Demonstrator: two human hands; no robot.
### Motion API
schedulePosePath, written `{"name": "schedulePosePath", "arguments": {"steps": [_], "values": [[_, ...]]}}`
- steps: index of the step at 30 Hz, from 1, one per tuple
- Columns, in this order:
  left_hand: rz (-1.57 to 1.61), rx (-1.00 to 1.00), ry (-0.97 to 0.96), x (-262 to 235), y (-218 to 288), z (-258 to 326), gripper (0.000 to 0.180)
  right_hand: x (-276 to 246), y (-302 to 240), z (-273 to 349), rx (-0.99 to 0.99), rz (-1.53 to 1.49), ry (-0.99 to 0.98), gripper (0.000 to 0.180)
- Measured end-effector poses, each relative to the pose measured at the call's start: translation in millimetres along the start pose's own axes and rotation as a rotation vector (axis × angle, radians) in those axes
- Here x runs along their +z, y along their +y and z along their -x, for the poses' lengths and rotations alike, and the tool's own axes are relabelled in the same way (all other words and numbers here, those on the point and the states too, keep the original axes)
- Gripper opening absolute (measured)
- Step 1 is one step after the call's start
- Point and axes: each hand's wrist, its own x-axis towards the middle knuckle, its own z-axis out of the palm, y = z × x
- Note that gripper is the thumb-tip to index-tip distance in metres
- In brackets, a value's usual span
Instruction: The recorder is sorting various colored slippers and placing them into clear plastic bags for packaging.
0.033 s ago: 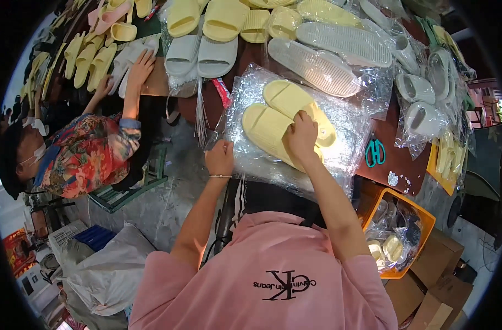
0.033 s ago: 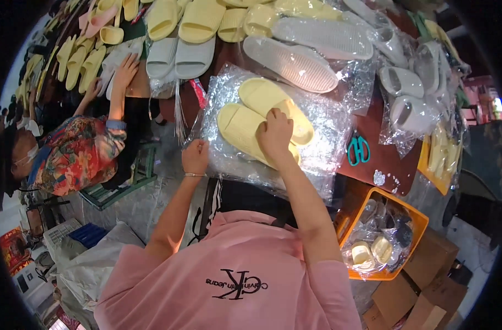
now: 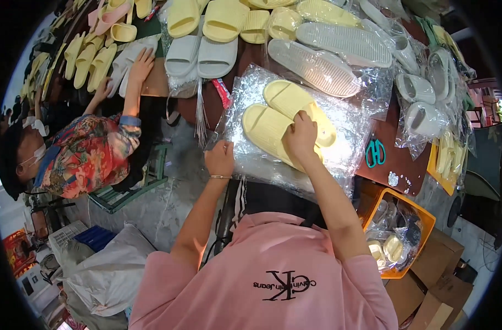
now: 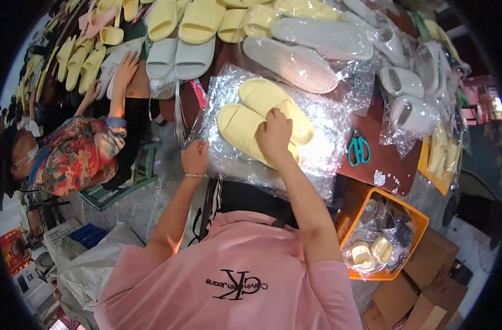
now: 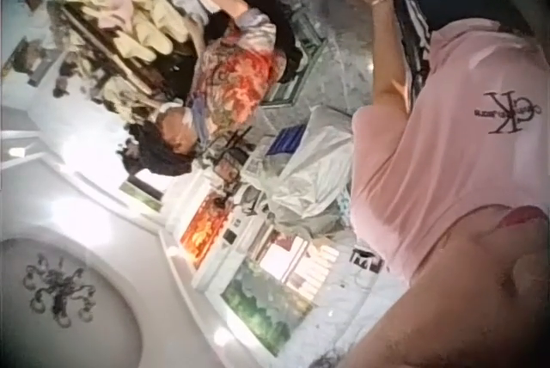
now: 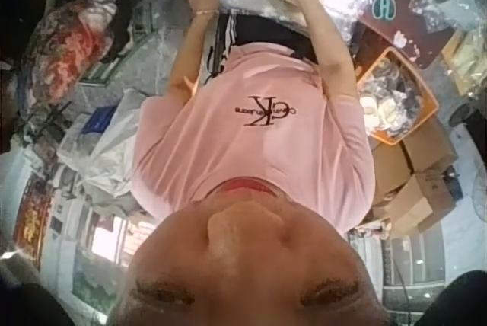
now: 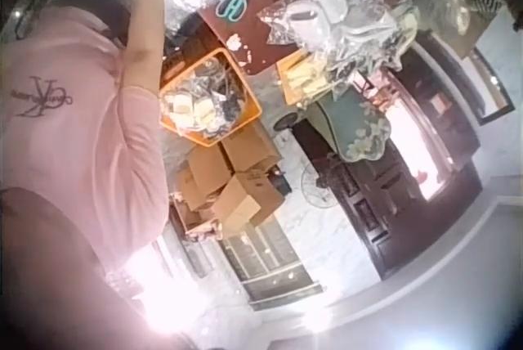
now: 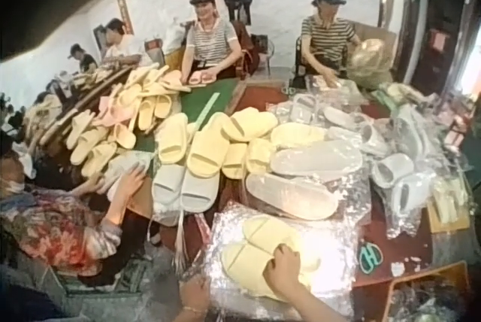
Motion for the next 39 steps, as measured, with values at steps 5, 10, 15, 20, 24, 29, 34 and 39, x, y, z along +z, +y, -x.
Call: {"name": "schedulePosePath", "arguments": {"steps": [5,10,15,20,24,29,34,39], "values": [[-0.203,0.200,0.107,-1,-2,-6,0.012,4,-25,1,-0.277,-0.099,0.035,0.020],[-0.196,0.163,0.088,0,-9,-2,0.012,13,-12,0,-0.314,-0.023,-0.010,0.020],[-0.204,0.076,0.105,3,-7,0,0.014,-6,23,-2,-0.195,0.048,0.073,0.019],[-0.285,0.167,0.205,-6,7,0,0.020,-35,11,12,-0.238,-0.067,0.098,0.016],[-0.288,0.314,0.397,-4,7,-7,0.058,-8,-7,30,-0.276,-0.099,-0.103,0.019],[-0.317,0.262,0.104,5,-8,-8,0.064,-8,13,39,-0.323,-0.095,-0.013,0.022],[-0.174,0.167,0.036,19,-46,-10,0.051,-35,64,48,-0.173,0.015,0.072,0.023],[0.137,0.073,0.018,17,-59,-16,0.043,-70,104,62,-0.109,0.014,0.150,0.026]]}}
